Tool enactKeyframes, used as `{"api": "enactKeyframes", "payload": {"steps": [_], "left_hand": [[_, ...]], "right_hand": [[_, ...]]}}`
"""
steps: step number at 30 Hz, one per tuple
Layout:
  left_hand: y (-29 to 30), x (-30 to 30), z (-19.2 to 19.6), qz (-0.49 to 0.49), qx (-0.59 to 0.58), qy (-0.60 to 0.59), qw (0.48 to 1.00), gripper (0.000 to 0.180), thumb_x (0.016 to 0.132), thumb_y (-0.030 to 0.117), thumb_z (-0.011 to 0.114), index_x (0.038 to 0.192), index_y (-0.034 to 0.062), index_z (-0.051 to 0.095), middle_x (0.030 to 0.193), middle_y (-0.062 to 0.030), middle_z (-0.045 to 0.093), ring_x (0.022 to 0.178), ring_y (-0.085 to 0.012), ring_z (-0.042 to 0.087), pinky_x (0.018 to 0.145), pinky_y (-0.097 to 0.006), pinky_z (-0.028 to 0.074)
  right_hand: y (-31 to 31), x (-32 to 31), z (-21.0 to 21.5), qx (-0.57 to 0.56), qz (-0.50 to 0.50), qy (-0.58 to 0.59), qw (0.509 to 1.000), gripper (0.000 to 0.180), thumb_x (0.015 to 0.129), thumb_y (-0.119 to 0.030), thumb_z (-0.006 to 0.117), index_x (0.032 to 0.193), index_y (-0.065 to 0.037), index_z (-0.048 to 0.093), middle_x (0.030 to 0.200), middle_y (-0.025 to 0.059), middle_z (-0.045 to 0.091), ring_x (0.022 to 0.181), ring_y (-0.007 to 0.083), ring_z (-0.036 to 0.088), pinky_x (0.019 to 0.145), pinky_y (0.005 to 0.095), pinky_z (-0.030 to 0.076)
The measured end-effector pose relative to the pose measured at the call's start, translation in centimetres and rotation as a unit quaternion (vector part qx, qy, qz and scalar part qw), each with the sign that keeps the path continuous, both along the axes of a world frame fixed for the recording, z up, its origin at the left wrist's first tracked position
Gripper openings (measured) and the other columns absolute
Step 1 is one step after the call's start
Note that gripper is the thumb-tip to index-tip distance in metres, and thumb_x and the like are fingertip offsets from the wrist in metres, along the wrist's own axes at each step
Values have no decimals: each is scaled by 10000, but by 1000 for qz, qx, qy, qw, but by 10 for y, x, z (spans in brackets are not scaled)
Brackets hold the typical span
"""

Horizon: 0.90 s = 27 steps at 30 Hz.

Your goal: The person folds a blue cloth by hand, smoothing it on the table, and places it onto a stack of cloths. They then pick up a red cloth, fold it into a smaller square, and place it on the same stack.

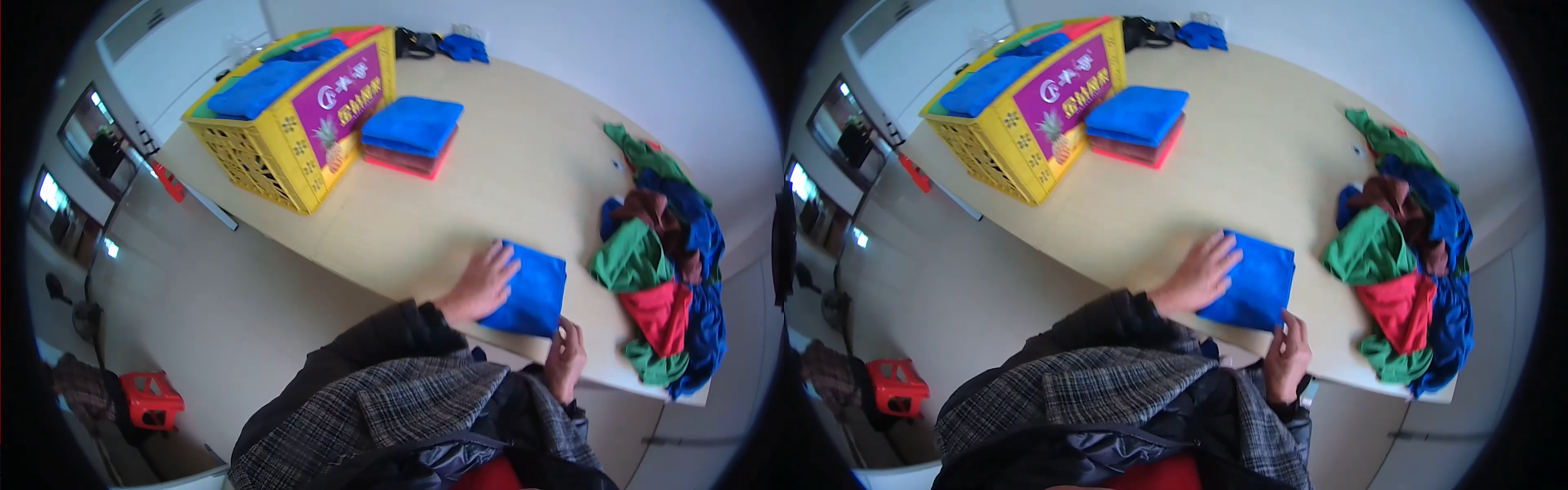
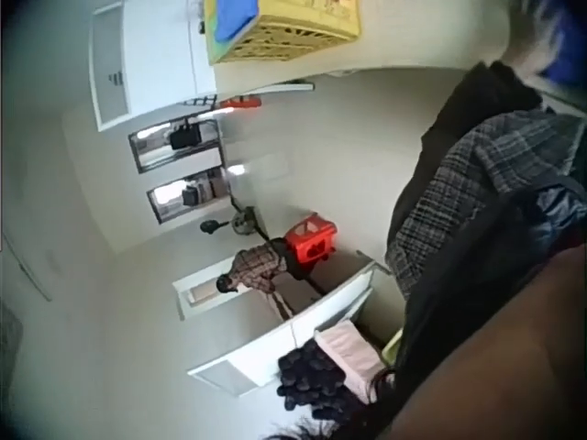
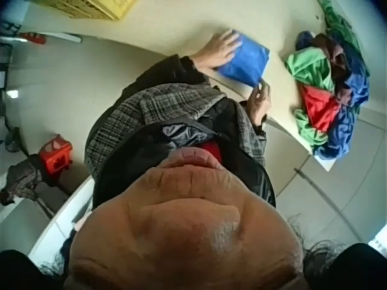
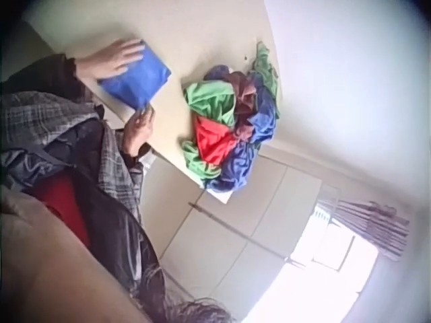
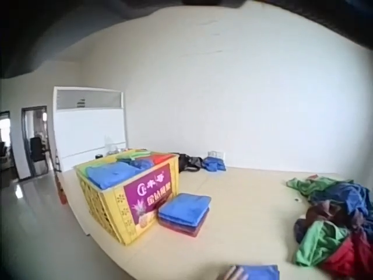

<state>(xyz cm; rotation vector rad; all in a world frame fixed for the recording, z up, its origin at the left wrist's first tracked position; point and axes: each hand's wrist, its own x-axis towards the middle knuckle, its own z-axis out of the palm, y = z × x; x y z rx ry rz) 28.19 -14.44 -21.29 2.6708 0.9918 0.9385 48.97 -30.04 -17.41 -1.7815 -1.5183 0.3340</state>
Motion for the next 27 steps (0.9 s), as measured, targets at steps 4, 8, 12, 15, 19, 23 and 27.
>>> {"api": "enactKeyframes", "payload": {"steps": [4, 8, 12, 15, 19, 23, 27], "left_hand": [[47, 2, -1, 12, 16, -15, 1000, 423, 861, 163, 634, 1250, 4, 582, 1216, -209, 603, 1141, -394, 563, 945, -504, 459], [45, -7, -4, 26, -20, -16, 999, 398, 897, 215, 657, 1235, 15, 595, 1076, -183, 658, 1012, -379, 620, 908, -486, 479], [8, -23, 8, 96, -35, 21, 995, 396, 917, 243, 660, 1242, 23, 600, 1091, -163, 662, 1034, -358, 612, 927, -473, 458], [-27, -29, 12, 107, -69, 32, 991, 386, 927, 238, 650, 1242, 21, 603, 1109, -157, 656, 1052, -350, 602, 936, -466, 447], [-28, -24, 20, 106, -15, 22, 994, 384, 936, 238, 641, 1247, 17, 606, 1170, -165, 640, 1116, -350, 583, 982, -465, 432], [0, 5, 18, 0, 29, 20, 999, 443, 967, 303, 601, 1299, 9, 585, 1321, -184, 581, 1261, -348, 515, 1084, -459, 377], [26, 34, 0, -63, 3, 76, 995, 557, 1006, 416, 517, 1396, 18, 525, 1490, -176, 467, 1412, -337, 387, 1177, -463, 281]], "right_hand": [[15, -13, -3, -1, 69, -8, 998, 332, 936, -54, 605, 1266, -23, 589, 1177, 218, 624, 1007, 444, 627, 834, 440, 524], [46, 7, -21, 60, 87, -39, 994, 345, 936, -89, 621, 1278, -54, 594, 1159, 179, 628, 923, 362, 642, 789, 402, 523], [69, 28, -26, 72, 97, -111, 986, 349, 934, -158, 627, 1265, -52, 608, 1236, 154, 626, 1079, 365, 610, 936, 431, 493], [71, 32, -9, 8, 50, -196, 979, 385, 929, -187, 636, 1284, -43, 594, 1290, 146, 609, 1187, 355, 563, 1021, 446, 441], [75, 3, -9, 27, 25, -236, 971, 482, 929, -241, 641, 1350, -26, 544, 1403, 156, 544, 1327, 355, 475, 1112, 478, 362], [79, -35, -27, 44, 18, -244, 969, 588, 946, -313, 609, 1432, -12, 468, 1509, 181, 443, 1424, 378, 370, 1163, 512, 293], [85, -38, -44, 8, 4, -236, 972, 657, 962, -395, 560, 1481, -17, 422, 1567, 199, 367, 1477, 395, 289, 1197, 534, 222]]}}
